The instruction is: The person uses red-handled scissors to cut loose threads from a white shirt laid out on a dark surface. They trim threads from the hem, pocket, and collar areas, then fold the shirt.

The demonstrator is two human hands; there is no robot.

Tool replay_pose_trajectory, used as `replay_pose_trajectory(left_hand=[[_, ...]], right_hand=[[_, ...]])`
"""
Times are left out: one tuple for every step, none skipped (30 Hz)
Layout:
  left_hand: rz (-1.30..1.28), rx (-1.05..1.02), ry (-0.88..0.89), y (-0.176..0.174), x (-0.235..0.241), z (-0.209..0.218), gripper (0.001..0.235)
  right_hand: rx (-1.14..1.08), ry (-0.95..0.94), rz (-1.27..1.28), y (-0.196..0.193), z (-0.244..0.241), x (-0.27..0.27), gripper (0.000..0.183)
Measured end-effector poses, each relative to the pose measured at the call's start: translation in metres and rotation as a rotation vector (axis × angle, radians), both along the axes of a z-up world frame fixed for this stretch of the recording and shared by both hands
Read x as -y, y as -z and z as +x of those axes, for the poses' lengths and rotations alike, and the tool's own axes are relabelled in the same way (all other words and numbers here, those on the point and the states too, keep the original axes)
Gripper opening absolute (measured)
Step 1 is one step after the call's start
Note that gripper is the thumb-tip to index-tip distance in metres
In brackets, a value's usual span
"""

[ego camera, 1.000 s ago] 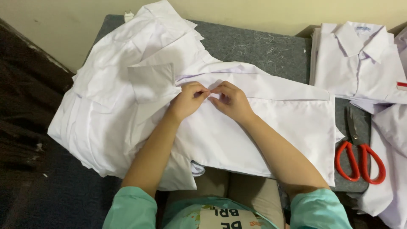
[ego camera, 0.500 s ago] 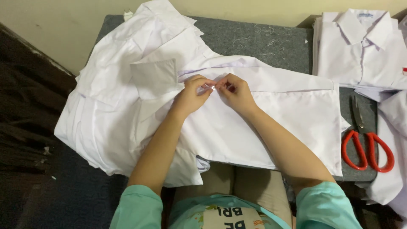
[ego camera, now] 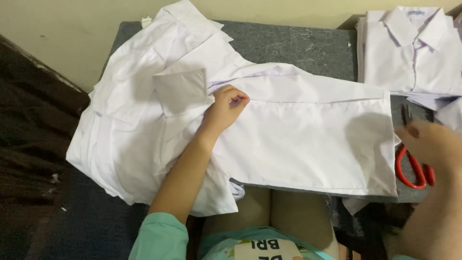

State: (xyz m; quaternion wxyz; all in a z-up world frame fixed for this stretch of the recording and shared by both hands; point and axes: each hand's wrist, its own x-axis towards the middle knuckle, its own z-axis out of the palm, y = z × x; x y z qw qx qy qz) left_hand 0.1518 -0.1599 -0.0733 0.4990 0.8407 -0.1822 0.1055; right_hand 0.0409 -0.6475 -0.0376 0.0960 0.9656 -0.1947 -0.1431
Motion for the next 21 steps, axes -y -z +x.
replay_pose_trajectory(left_hand=[[-0.004, 0.001, 0.002, 0.003, -0.001, 0.004, 0.006], [-0.032, 0.030, 0.018, 0.006, -0.001, 0.008, 0.005], [-0.059, 0.059, 0.033, 0.010, -0.001, 0.012, 0.003], [-0.062, 0.059, 0.034, 0.010, 0.001, 0.013, 0.003], [-0.054, -0.024, -0.031, 0.009, 0.001, 0.012, 0.005], [-0.046, -0.108, -0.096, 0.009, 0.002, 0.012, 0.008], [-0.047, -0.109, -0.100, 0.007, 0.002, 0.010, 0.008], [-0.040, -0.173, -0.163, 0.004, 0.002, 0.008, 0.007], [-0.035, -0.237, -0.226, 0.002, 0.003, 0.006, 0.007], [-0.038, -0.239, -0.229, 0.006, 0.002, 0.005, 0.007], [-0.085, -0.184, -0.191, 0.008, 0.001, 0.007, 0.007], [-0.133, -0.129, -0.152, 0.009, 0.000, 0.009, 0.007], [-0.132, -0.127, -0.153, 0.010, -0.001, 0.008, 0.007], [-0.156, -0.101, -0.088, 0.010, -0.002, 0.008, 0.008], [-0.182, -0.078, -0.023, 0.012, -0.003, 0.007, 0.020], [-0.183, -0.079, -0.023, 0.013, -0.001, 0.005, 0.020], [-0.082, -0.047, -0.040, 0.014, 0.000, 0.004, 0.016], [0.019, -0.015, -0.055, 0.015, 0.000, 0.002, 0.014], [0.021, -0.015, -0.054, 0.016, -0.001, 0.005, 0.014], [0.009, 0.035, -0.003, 0.017, -0.002, 0.008, 0.009], [-0.004, 0.084, 0.048, 0.018, -0.002, 0.011, 0.004]], right_hand=[[0.001, 0.002, -0.004, 0.043, -0.003, 0.041, 0.057], [0.054, 0.068, -0.011, 0.080, -0.013, 0.084, 0.063], [0.105, 0.134, -0.017, 0.111, -0.030, 0.127, 0.070], [0.105, 0.135, -0.020, 0.113, -0.041, 0.126, 0.070], [0.196, 0.149, -0.002, 0.117, -0.051, 0.123, 0.069], [0.287, 0.164, 0.016, 0.120, -0.061, 0.121, 0.070], [0.285, 0.161, 0.016, 0.105, -0.063, 0.104, 0.070], [0.317, 0.187, 0.086, 0.090, -0.065, 0.086, 0.071], [0.349, 0.214, 0.155, 0.074, -0.067, 0.069, 0.071], [0.347, 0.210, 0.153, 0.074, -0.070, 0.064, 0.071], [0.411, 0.173, 0.177, 0.074, -0.070, 0.059, 0.073], [0.476, 0.136, 0.202, 0.074, -0.070, 0.054, 0.079], [0.478, 0.135, 0.203, 0.078, -0.071, 0.054, 0.079], [0.583, 0.038, 0.183, 0.082, -0.072, 0.053, 0.077], [0.685, -0.060, 0.159, 0.086, -0.074, 0.054, 0.078], [0.684, -0.060, 0.159, 0.093, -0.072, 0.062, 0.078], [0.646, -0.008, 0.134, 0.102, -0.070, 0.068, 0.073], [0.607, 0.045, 0.109, 0.111, -0.068, 0.075, 0.069], [0.607, 0.046, 0.111, 0.104, -0.068, 0.068, 0.069], [0.562, 0.121, 0.136, 0.097, -0.067, 0.062, 0.072], [0.515, 0.195, 0.160, 0.090, -0.067, 0.056, 0.076]])
